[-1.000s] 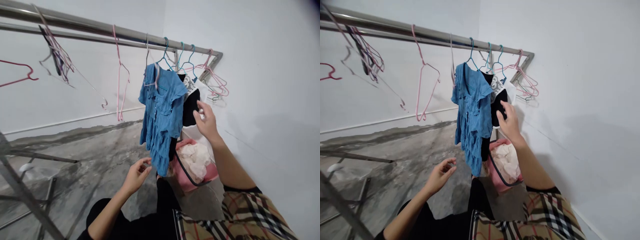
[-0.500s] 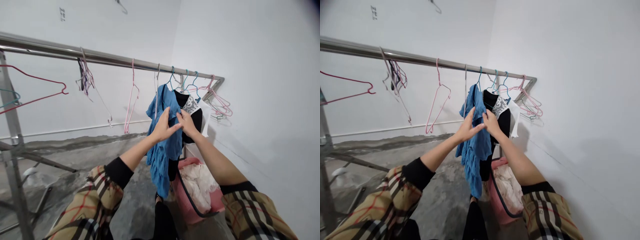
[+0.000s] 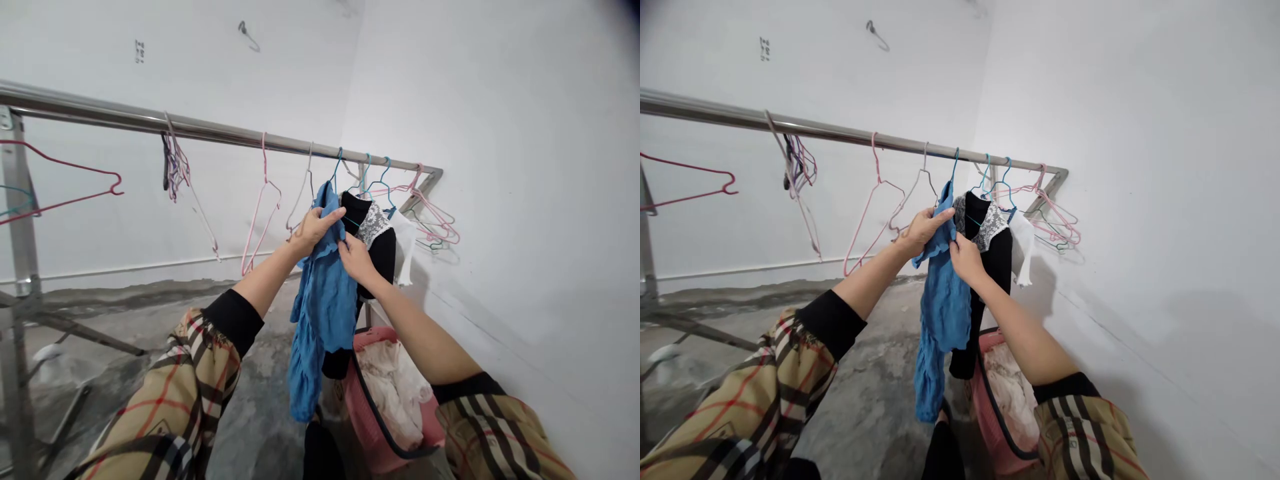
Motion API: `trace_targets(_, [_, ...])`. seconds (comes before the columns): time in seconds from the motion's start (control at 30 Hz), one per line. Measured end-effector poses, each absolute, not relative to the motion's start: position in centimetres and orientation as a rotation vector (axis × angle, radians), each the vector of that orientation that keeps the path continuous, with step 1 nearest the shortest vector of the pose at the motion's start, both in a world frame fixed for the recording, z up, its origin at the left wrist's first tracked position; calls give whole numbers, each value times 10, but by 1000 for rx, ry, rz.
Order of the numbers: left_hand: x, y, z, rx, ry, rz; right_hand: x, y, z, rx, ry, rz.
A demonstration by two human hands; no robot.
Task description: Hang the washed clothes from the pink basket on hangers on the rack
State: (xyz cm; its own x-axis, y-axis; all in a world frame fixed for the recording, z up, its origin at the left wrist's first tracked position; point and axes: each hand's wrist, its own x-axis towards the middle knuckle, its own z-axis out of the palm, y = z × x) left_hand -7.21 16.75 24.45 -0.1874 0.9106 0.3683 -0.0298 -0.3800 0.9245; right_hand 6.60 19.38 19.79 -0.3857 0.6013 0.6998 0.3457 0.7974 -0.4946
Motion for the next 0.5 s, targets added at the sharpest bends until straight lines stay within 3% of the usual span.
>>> trace_targets(0.1, [-68,161,250,1498,1134,1717,60,194,195,-702,-1999,362])
trace_targets(0.2, [-62,150,254,1885,1558,1782,56,195,193,-628,-1966,427])
trace_targets(0.33, [-54,136,249,2445,2026,1437,53,195,188,-449,-1938,601])
trace_targets(0.5, [-55,129,228,2553,1976,1183,54,197,170,-488,-1938,798])
